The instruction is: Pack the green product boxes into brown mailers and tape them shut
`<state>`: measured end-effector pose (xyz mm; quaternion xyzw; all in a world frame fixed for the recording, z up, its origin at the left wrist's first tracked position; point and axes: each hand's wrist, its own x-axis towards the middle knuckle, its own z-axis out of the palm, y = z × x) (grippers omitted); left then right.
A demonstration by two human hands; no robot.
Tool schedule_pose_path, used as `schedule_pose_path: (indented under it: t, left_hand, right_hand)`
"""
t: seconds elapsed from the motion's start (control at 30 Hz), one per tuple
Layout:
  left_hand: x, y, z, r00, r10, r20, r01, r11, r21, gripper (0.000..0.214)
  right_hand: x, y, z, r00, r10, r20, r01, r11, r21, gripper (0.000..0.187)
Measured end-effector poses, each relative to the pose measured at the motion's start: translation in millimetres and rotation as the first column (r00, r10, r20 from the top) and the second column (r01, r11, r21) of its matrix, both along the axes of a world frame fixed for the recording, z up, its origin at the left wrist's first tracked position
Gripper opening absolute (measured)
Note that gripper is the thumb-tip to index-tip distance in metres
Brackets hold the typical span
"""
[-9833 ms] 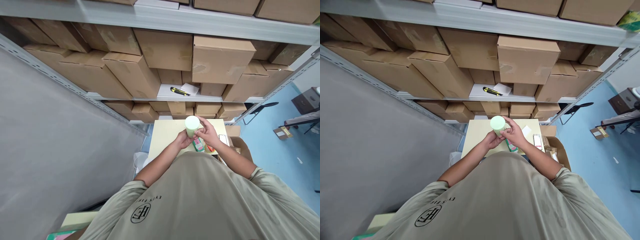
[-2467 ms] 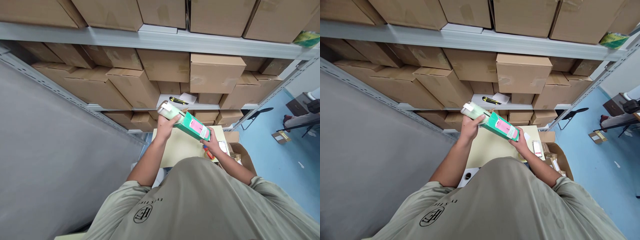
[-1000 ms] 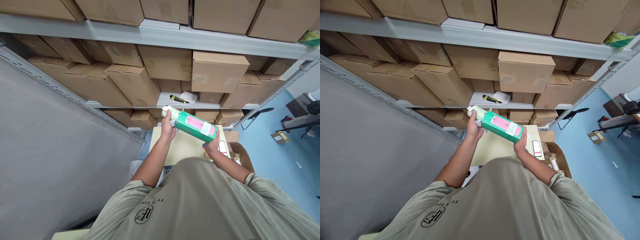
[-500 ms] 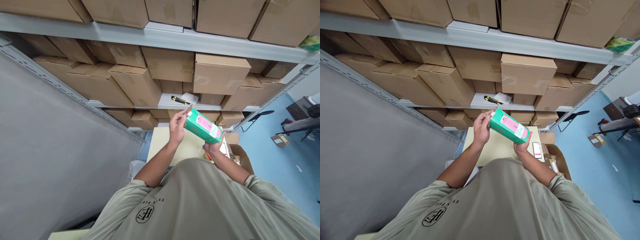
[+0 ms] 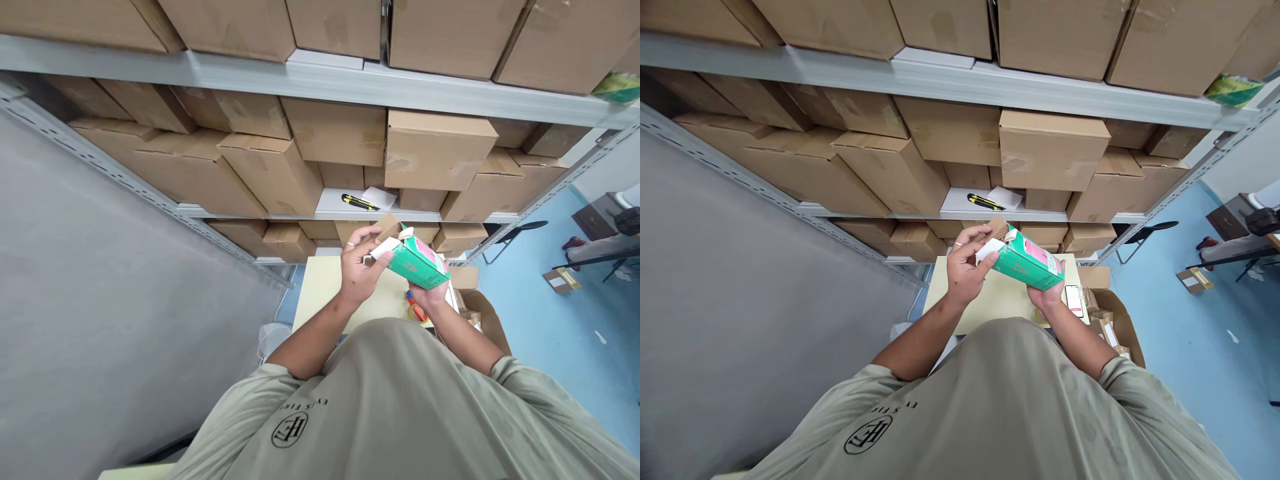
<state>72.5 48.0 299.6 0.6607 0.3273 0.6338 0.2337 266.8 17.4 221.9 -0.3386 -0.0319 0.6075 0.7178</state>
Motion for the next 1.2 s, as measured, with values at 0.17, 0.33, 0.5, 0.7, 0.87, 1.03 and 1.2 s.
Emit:
schedule_pose_path:
  t: [0.17,0.33,0.5,0.7,0.87,1.03,1.2]
  left_hand:
    - [-5,0,17.5,0.981,-0.047,-0.186,0.075,0.987,0.145,0.036]
    - [-5,4,31.3,0.928,-0.262,-0.266,0.333,0.901,0.277,0.02]
    - [-1,6,26.5,0.92,-0.294,-0.257,0.374,0.853,0.363,0.03]
    - [-4,7,17.0,0.923,-0.203,-0.326,0.306,0.901,0.308,0.044]
    - [0,7,7.8,0.964,-0.144,-0.223,0.222,0.897,0.383,0.043]
    - [4,5,5.7,0.986,-0.106,-0.128,0.147,0.915,0.376,0.042]
    - [6,5,6.9,0.991,-0.072,-0.114,0.11,0.922,0.372,0.047]
  right_hand:
    - [-1,-5,-4.7,0.995,0.096,-0.019,-0.096,0.995,0.023,0.06]
    - [0,-10,-9.8,0.978,0.208,-0.028,-0.207,0.977,0.045,0.068]
    - [-3,-15,-1.2,0.965,0.257,-0.05,-0.251,0.963,0.095,0.077]
    - [-9,-19,9.7,0.963,0.266,-0.031,-0.26,0.957,0.131,0.072]
    - [-13,-21,13.7,0.955,0.292,-0.058,-0.283,0.95,0.132,0.07]
    - [-13,-21,11.5,0.958,0.28,-0.056,-0.27,0.952,0.147,0.069]
    - [-13,-21,8.4,0.962,0.268,-0.04,-0.261,0.956,0.131,0.064]
